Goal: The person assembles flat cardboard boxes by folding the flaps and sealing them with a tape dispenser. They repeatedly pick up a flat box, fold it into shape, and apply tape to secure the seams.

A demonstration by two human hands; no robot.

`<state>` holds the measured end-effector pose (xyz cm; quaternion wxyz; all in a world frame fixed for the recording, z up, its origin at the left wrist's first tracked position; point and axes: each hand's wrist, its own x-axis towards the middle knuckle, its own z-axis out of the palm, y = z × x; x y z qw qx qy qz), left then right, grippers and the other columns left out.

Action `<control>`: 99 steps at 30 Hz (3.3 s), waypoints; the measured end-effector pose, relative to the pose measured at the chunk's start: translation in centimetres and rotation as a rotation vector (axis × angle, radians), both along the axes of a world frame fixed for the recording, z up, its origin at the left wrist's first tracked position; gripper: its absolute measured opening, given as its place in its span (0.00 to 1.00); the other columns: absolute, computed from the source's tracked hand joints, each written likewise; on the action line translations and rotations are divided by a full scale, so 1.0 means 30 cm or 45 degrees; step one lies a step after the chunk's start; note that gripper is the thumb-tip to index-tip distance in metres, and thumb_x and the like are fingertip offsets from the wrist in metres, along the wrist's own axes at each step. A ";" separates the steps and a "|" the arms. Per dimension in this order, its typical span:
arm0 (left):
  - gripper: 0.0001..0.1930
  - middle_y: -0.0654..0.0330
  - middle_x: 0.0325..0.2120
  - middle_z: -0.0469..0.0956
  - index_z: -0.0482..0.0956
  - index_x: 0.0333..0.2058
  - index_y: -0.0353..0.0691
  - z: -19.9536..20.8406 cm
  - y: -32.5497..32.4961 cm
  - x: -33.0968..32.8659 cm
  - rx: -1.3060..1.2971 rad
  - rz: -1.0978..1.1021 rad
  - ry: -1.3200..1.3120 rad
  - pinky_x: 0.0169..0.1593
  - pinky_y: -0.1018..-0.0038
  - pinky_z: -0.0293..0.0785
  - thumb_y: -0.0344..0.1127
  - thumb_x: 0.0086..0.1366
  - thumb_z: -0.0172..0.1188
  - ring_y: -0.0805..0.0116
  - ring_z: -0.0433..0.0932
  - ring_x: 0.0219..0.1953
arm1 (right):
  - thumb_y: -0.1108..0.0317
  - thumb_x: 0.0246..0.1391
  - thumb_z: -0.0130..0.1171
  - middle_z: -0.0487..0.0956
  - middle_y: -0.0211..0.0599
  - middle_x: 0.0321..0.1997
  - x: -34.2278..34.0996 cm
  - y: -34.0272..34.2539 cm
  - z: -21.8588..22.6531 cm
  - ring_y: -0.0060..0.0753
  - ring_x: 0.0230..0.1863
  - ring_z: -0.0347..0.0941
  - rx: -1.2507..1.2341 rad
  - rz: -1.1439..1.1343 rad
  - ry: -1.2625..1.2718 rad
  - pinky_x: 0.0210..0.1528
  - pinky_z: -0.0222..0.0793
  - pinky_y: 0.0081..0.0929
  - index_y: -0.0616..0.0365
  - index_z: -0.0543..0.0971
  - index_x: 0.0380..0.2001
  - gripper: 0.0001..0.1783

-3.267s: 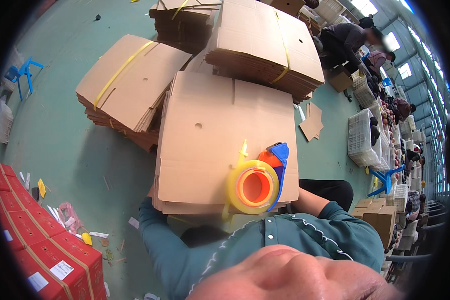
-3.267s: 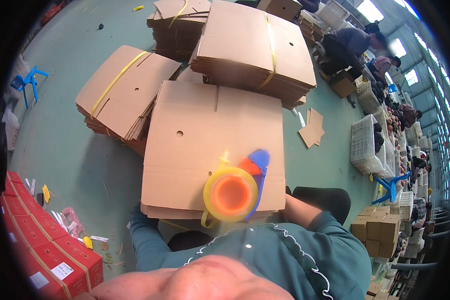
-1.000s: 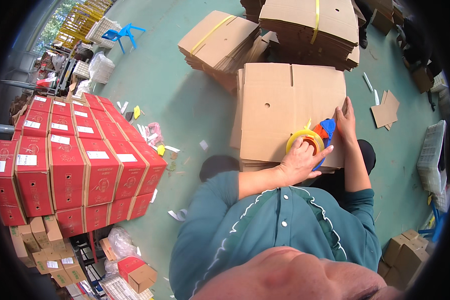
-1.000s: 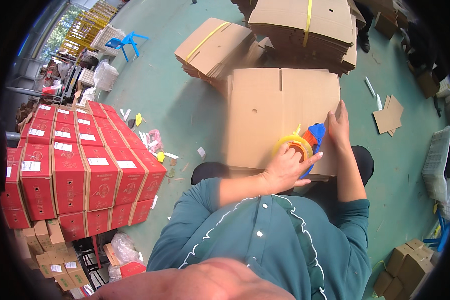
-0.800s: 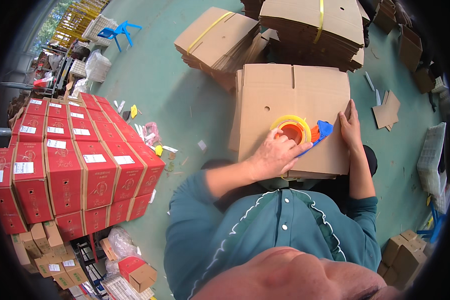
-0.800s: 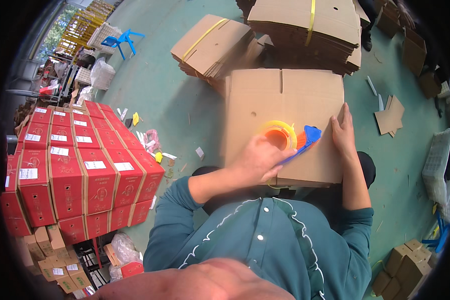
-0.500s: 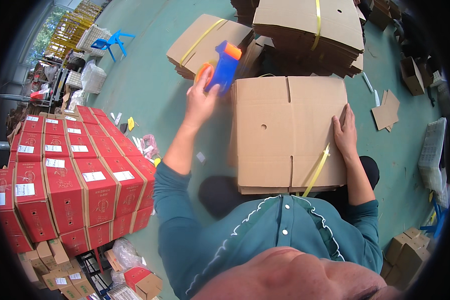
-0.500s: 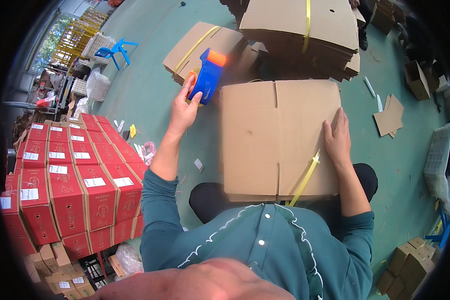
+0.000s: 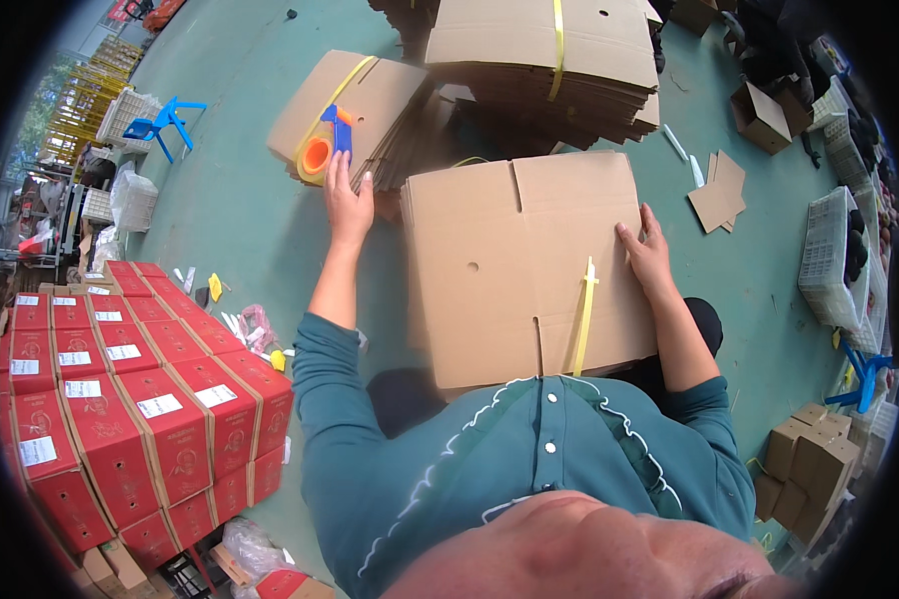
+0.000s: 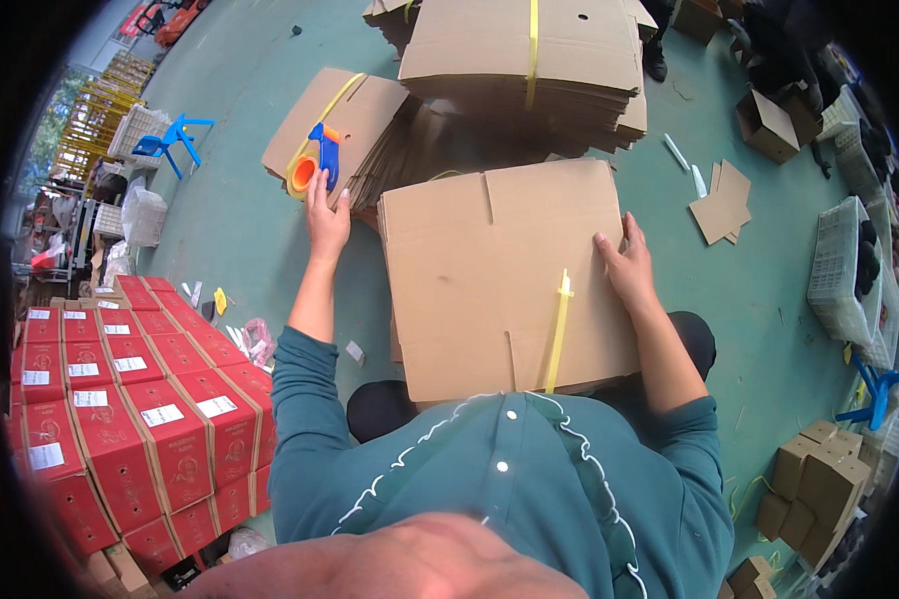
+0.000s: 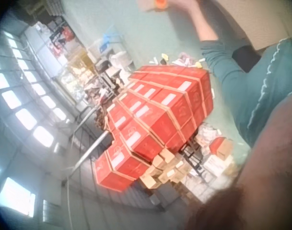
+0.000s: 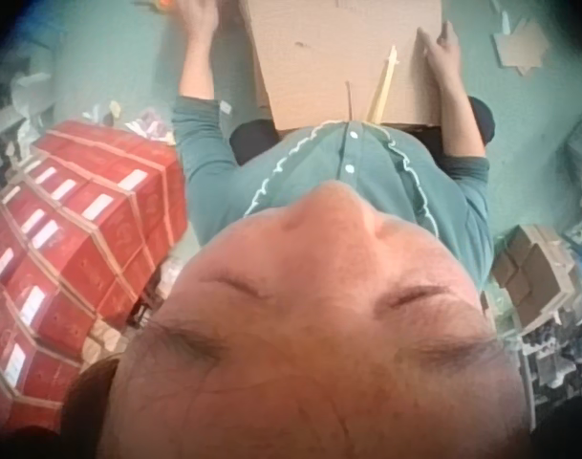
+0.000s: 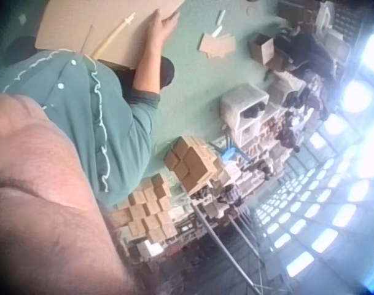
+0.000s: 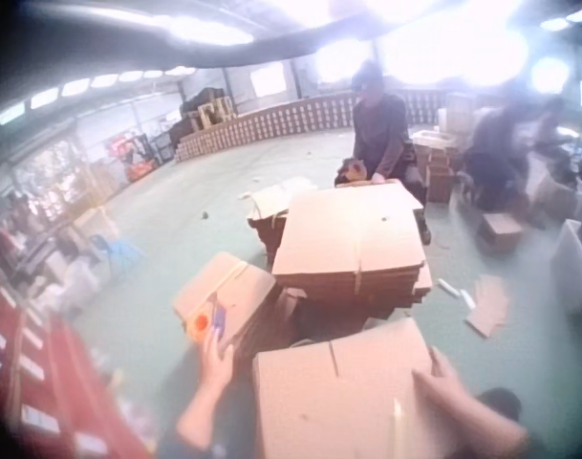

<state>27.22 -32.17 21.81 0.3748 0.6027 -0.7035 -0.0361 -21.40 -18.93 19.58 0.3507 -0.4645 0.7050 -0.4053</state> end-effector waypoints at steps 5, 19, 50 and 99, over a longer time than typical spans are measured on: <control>0.34 0.49 0.64 0.63 0.53 0.68 0.34 -0.066 0.475 -0.244 0.673 -0.165 0.883 0.68 0.67 0.57 0.42 0.70 0.57 0.60 0.62 0.66 | 0.54 0.56 0.66 0.68 0.48 0.65 0.008 -0.005 0.059 0.37 0.62 0.69 0.095 0.078 -0.394 0.62 0.64 0.31 0.65 0.70 0.61 0.36; 0.30 0.57 0.58 0.68 0.53 0.67 0.36 0.556 0.670 -0.222 -0.333 -0.497 0.870 0.64 0.70 0.60 0.38 0.73 0.53 0.68 0.65 0.62 | 0.48 0.68 0.50 0.75 0.33 0.56 0.043 0.204 0.797 0.25 0.54 0.71 -0.846 0.411 -0.811 0.58 0.64 0.24 0.59 0.68 0.62 0.30; 0.29 0.66 0.14 0.66 0.64 0.13 0.44 0.791 0.840 -0.439 -1.068 -0.646 0.133 0.46 0.65 0.59 0.48 0.75 0.39 0.65 0.64 0.23 | 0.66 0.57 0.54 0.80 0.58 0.40 0.191 0.091 1.251 0.56 0.42 0.78 -0.665 1.091 1.173 0.49 0.71 0.42 0.51 0.55 0.71 0.39; 0.12 0.56 0.46 0.76 0.73 0.50 0.32 0.831 0.722 -0.632 -0.455 -1.094 0.979 0.46 0.77 0.77 0.20 0.70 0.49 0.73 0.77 0.43 | 0.36 0.39 0.68 0.56 0.50 0.73 0.224 0.469 0.952 0.48 0.75 0.49 -0.681 1.603 1.199 0.73 0.45 0.49 0.63 0.52 0.70 0.64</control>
